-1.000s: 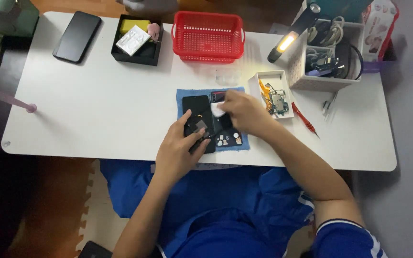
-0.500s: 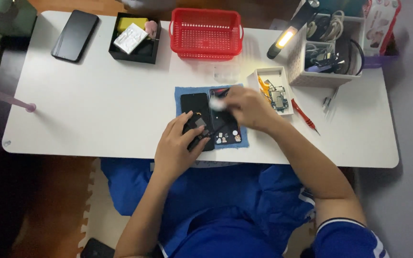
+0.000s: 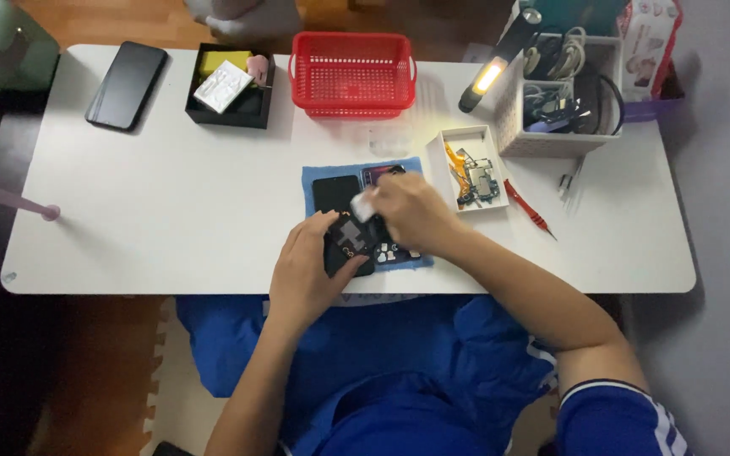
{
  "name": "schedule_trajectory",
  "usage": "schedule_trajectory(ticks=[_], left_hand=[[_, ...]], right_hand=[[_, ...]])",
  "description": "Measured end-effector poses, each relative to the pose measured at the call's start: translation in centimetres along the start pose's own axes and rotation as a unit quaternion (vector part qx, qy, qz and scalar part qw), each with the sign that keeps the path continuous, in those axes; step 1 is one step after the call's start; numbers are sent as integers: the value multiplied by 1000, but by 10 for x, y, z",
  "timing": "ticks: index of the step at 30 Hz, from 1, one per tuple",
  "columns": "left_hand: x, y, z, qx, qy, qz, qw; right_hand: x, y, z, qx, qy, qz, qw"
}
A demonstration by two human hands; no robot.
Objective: Assembling a phone frame and cleaning the screen on a workbench.
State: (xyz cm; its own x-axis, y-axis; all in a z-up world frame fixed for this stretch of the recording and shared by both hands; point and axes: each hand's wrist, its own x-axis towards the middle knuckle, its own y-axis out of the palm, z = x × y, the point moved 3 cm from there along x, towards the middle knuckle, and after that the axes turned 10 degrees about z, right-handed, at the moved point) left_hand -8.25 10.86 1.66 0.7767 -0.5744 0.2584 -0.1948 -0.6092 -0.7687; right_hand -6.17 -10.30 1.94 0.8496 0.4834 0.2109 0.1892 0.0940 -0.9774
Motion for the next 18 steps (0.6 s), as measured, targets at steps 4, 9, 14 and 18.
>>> schedule_trajectory(ticks=[4,9,14,18], left_hand=[[-1,-4,-3,-14,-4,-2,1000],[0,-1,-2,3,-6,-1,1000],[1,-5,-5,-12,-12,4,1000],[3,-5,-6,-3,-4,-4,1000]], right_hand=[[-3,18,-3,-26,-34,-55,998],[-2,25,-14,-28,-7,-92,995],[-7,26,-27,9,-10,-80,997],[-7,26,-35,-41,30,-52,997]])
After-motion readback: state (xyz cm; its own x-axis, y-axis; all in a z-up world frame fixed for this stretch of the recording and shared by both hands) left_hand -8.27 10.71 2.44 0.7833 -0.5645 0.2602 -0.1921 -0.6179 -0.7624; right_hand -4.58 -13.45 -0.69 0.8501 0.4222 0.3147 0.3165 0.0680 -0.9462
